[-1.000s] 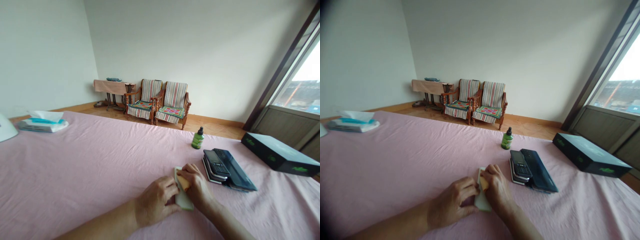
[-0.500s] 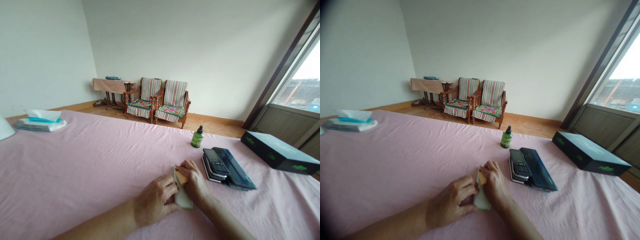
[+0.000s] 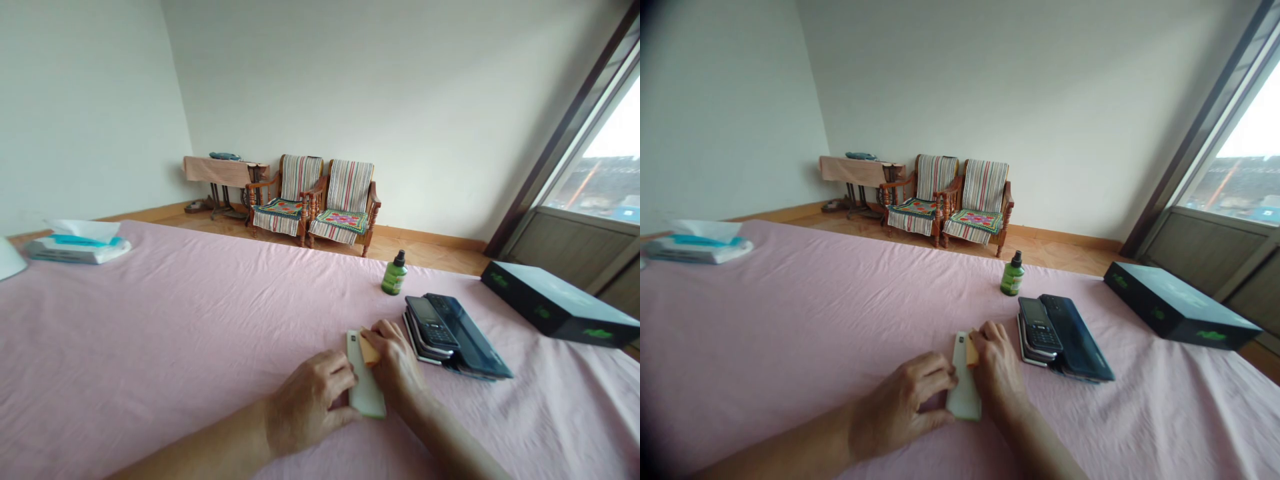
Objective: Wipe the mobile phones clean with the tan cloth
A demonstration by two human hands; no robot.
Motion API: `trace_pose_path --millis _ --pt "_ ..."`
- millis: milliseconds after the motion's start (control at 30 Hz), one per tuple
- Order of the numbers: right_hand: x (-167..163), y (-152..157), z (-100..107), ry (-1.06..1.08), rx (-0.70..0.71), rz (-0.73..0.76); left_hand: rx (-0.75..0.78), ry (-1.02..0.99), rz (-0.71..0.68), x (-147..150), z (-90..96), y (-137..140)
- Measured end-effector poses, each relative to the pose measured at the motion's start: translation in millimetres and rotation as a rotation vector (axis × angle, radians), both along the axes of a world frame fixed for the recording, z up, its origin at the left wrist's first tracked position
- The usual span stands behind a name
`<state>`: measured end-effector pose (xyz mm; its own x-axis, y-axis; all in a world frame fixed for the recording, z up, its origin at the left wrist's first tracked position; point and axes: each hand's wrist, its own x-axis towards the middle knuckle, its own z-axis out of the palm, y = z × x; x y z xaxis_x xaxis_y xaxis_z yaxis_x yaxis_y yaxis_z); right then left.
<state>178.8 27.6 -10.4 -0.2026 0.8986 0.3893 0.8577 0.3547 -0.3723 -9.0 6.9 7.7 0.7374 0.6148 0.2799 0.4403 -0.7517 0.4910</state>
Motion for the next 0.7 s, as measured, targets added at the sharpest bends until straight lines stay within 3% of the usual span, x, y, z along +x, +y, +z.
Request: trace_pose_path --millis 267,500,700 --pt "-12.6 2.9 7.4 0.078 -0.017 0.156 0.014 0.045 0.018 1.3 1.6 -0.3" --pt "-4.5 1.5 6.3 -0.01 -0.007 -0.001 0.046 0.085 -0.001 2.5 2.6 1.0" --pt "-2.8 3.5 2.8 0.066 0.015 0.105 0.149 0.113 -0.01 5.2 1.3 -2.8"
